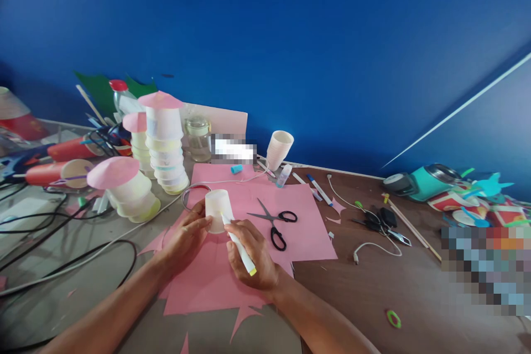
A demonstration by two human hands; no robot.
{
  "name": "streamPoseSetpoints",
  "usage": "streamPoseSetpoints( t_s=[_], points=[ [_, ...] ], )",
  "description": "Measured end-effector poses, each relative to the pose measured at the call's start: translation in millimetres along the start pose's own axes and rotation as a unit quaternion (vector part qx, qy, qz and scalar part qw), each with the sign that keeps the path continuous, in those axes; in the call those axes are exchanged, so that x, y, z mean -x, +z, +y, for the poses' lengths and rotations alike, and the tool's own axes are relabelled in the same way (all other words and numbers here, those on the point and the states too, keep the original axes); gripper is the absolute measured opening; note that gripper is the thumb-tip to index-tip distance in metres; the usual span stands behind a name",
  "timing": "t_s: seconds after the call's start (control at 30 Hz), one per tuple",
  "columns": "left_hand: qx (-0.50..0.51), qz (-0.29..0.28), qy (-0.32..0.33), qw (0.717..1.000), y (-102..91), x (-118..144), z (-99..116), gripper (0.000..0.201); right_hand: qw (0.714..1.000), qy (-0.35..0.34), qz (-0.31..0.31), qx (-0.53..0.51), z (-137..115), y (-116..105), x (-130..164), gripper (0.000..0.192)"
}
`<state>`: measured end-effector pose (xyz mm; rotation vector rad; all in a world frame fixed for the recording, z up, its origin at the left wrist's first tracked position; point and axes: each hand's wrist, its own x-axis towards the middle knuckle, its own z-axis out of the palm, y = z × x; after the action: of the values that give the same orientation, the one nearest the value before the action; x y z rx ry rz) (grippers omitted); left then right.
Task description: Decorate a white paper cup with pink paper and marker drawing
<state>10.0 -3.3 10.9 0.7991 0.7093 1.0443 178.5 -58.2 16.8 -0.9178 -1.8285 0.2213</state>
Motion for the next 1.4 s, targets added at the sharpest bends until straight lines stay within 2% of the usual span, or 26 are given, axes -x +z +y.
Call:
streamPoseSetpoints(
  t_s=[0.47, 0.67, 1.07, 1.27, 1.4],
  points=[
    [0.006, -0.006, -0.007, 1.0, -1.1, 1, -1, 0.05, 0.999, -0.008, -0.006, -0.031, 3, 1, 1, 0.042],
    [-0.006, -0.006, 0.003, 1.0, -2.2, 0, -2, 0.043, 1.0, 0.015, 0.005, -0.003, 2, -1, 0, 0.039],
    [0.019, 0.006, 0.002, 1.0, 3.2, 1, 4, 0.048, 0.999, -0.012, -0.042, -0.013, 3, -2, 3, 0.036],
    [0.011, -0.004, 0.001, 1.0, 2.0, 0, 3, 0.047, 1.0, 0.021, 0.004, 0.022, 9, -3, 4, 0.033],
    [0.006, -0.007, 0.001, 1.0, 1.0, 0, 2, 0.045, 0.999, 0.022, 0.005, 0.035, 12, -2, 5, 0.032]
  ],
)
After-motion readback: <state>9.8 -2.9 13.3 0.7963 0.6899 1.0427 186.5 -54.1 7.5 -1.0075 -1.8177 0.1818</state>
